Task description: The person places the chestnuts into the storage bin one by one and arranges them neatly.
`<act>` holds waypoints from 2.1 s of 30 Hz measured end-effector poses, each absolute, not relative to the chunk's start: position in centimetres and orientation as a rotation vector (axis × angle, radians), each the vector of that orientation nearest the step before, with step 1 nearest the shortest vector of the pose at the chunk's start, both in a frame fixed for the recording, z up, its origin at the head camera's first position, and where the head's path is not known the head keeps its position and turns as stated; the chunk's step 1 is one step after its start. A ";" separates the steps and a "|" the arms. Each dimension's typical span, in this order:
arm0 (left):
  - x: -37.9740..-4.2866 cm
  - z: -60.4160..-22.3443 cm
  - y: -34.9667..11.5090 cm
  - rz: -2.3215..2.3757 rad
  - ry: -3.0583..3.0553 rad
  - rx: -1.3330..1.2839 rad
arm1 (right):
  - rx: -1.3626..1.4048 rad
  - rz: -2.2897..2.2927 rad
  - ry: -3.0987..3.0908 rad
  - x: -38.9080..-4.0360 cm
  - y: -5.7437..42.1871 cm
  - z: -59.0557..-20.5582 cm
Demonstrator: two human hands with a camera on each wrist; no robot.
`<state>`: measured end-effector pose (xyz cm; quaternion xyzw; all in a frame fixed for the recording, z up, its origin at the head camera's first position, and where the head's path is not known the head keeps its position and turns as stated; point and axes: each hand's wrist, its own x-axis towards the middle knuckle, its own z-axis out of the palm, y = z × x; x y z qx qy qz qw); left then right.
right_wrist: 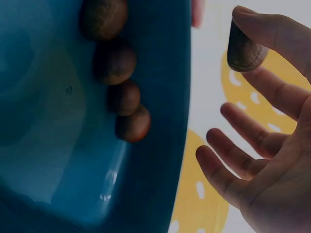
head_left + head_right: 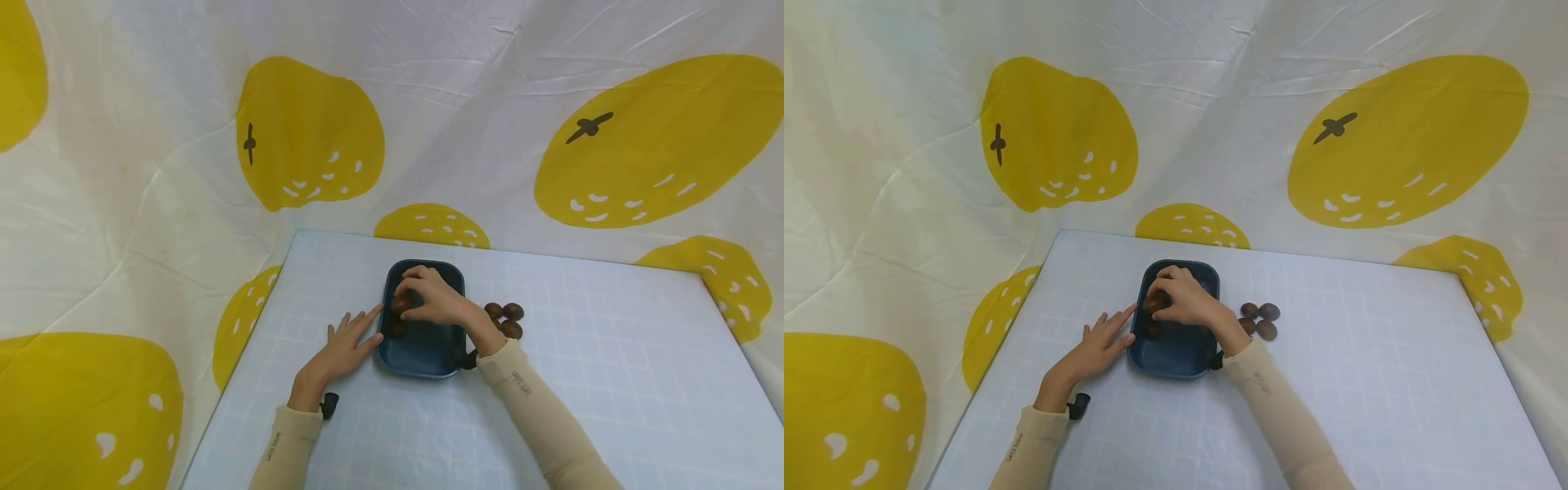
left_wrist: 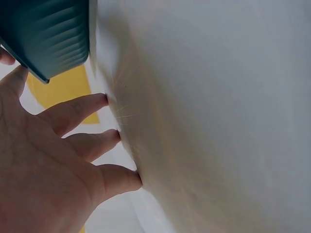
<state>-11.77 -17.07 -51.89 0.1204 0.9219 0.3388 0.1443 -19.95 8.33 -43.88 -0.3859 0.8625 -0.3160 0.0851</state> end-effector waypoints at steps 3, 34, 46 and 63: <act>-11.7 -51.8 -17.1 0.987 2.661 0.348 | -1.166 -0.904 2.548 -20.3 7.9 -44.5; -11.3 -51.5 -17.0 1.015 2.668 0.371 | -1.126 -0.528 2.403 -19.9 6.0 -47.8; -11.2 -51.6 -17.0 1.015 2.675 0.381 | -1.105 -0.400 2.469 -19.1 5.2 -47.9; -11.3 -51.7 -17.1 1.006 2.670 0.371 | -1.129 -0.645 2.437 -19.8 6.5 -46.4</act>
